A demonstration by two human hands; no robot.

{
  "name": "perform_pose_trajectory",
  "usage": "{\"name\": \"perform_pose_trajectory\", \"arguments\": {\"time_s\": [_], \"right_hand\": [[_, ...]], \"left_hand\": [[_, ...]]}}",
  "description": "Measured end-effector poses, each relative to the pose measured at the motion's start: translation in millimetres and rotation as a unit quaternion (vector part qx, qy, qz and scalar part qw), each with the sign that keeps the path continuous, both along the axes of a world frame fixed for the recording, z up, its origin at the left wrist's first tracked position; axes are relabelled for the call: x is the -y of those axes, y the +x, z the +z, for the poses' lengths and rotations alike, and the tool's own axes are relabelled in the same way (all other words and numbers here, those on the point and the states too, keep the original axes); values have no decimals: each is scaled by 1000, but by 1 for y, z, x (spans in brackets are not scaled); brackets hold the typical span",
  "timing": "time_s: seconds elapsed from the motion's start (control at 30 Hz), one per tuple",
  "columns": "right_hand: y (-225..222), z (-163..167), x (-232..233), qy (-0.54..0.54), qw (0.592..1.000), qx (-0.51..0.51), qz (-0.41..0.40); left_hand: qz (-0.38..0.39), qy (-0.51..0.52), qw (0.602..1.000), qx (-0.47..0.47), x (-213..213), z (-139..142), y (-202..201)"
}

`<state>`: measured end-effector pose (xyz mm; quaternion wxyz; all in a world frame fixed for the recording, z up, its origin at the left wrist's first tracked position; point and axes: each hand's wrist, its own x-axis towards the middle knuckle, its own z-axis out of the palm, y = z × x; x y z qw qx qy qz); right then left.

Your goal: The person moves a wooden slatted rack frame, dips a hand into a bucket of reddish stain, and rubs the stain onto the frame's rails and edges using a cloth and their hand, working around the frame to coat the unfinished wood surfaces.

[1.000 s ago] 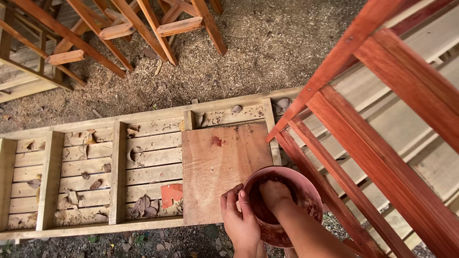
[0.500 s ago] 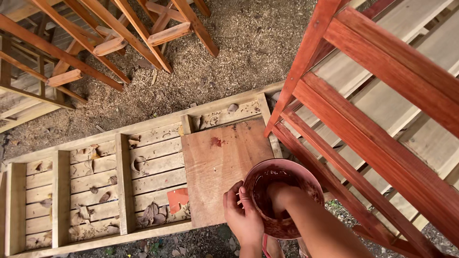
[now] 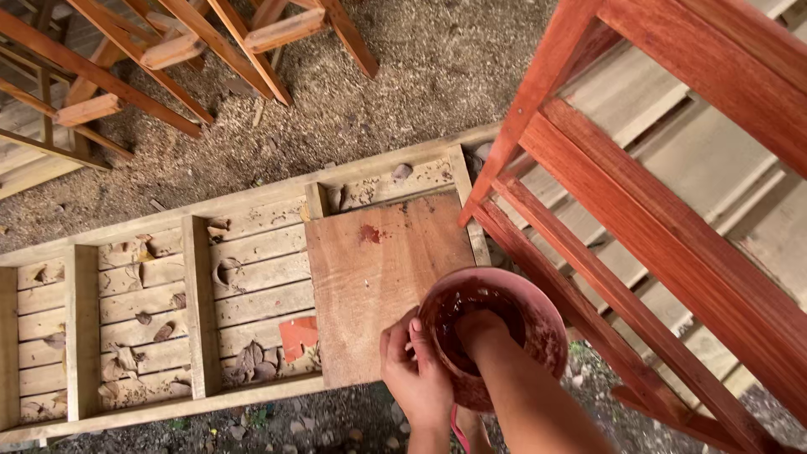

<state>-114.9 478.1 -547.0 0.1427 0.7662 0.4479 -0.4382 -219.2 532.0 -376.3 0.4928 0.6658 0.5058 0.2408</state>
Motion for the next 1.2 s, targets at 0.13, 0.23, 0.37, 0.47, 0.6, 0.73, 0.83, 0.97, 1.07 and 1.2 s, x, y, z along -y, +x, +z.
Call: {"name": "perform_pose_trajectory", "arguments": {"time_s": [0.13,0.23,0.37,0.47,0.6,0.73,0.83,0.97,1.07,1.2], "right_hand": [[12,25,-2,18,990,-74,-119],[10,51,4,44,984,-75,-157],[12,96,12,138,942,-42,-304],[23,135,22,207,920,-33,-330],[44,178,39,188,892,-81,-402],[50,202,43,286,847,-74,-442],[50,221,39,296,828,-72,-471],[53,257,34,299,814,-103,-488],[55,282,33,336,792,-111,-497],[56,302,34,330,769,-185,-515]], "left_hand": [[25,-25,999,17,-1,4,3],[22,-39,999,-2,-1,8,7],[-13,50,999,-15,-4,12,9],[-38,238,970,-38,-6,12,7],[-146,333,931,16,-8,10,7],[-243,223,942,62,-9,12,10],[-281,128,951,21,-12,20,14],[-361,33,928,-88,-21,40,21],[-381,9,920,-90,-25,52,26],[-364,-13,930,-53,-26,52,29]]}}
